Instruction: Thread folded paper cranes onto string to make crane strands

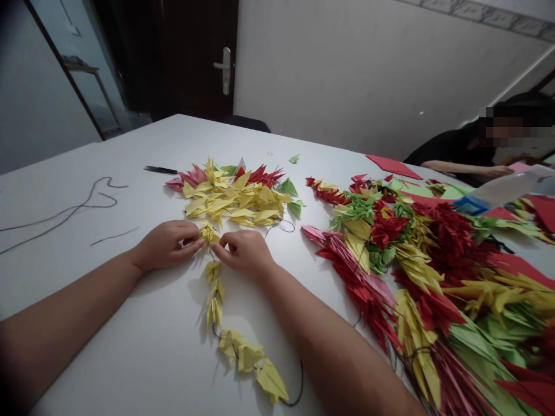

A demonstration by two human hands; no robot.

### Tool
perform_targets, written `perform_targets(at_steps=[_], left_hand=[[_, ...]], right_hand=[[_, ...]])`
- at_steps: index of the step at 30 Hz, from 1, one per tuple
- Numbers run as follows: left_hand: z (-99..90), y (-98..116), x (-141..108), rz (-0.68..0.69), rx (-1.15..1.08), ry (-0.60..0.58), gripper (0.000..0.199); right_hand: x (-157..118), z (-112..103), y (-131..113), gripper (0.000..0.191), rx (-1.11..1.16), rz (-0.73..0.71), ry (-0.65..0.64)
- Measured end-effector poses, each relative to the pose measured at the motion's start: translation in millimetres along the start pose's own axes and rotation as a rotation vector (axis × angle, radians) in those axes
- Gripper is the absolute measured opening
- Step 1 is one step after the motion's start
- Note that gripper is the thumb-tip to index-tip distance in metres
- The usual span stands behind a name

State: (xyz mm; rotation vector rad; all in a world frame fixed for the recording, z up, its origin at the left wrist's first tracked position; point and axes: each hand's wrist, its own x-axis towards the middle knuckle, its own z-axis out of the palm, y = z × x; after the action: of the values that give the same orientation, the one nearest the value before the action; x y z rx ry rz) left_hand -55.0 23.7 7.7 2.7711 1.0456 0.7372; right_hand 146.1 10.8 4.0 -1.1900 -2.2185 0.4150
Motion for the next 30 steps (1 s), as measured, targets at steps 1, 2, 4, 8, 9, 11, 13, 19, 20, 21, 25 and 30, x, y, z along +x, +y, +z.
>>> perform_targets(at_steps=[1, 2, 4, 8, 9, 11, 13, 19, 20, 21, 25, 30], left_hand=[[0.2, 0, 0, -0.019, -0.014, 0.021, 0.026], [0.5, 0, -1, -0.037, -0.026, 0.038, 0.027], [0.8, 0, -1, -0.055, -0.047, 0.064, 0.028], [1.0, 2, -1, -0.036, -0.078, 0.088, 0.03], [1.1, 2, -1, -0.031, -0.075, 0.093, 0.03], [1.9, 2, -1, -0.024, -0.056, 0.102, 0.03], [3.4, 2, -1, -0.014, -0.015, 0.103, 0.028], [8.1, 2, -1, 0.063, 0.12, 0.103, 0.028], [8.2, 2, 0, 0.069, 0.124, 0.095, 0.028], [7.9, 2, 0, 0.065, 0.124, 0.082, 0.027], [4.2, 3, 1, -0.013, 0.079, 0.044, 0.026], [-3.4, 1, -3, -0.124, -0.053, 0.214, 0.027]], right_hand=[[-1, 0, -2, 0.028, -0.032, 0.025, -0.037], [-2, 0, -4, 0.025, -0.057, 0.049, -0.067], [-3, 1, -5, 0.022, -0.086, 0.065, -0.124], [-3, 4, -6, 0.021, -0.078, -0.014, -0.217], [-3, 5, -5, 0.02, -0.066, -0.032, -0.23], [-3, 7, -5, 0.015, -0.017, -0.042, -0.246], [-2, 8, -4, 0.015, 0.07, -0.033, -0.253], [0, 7, 1, 0.038, 0.44, -0.02, -0.286], [1, 7, 1, 0.041, 0.473, -0.005, -0.283], [1, 6, 2, 0.043, 0.494, 0.016, -0.277], [1, 2, 6, 0.046, 0.515, 0.103, -0.264], [-1, -1, 7, 0.04, 0.475, 0.13, -0.198]])
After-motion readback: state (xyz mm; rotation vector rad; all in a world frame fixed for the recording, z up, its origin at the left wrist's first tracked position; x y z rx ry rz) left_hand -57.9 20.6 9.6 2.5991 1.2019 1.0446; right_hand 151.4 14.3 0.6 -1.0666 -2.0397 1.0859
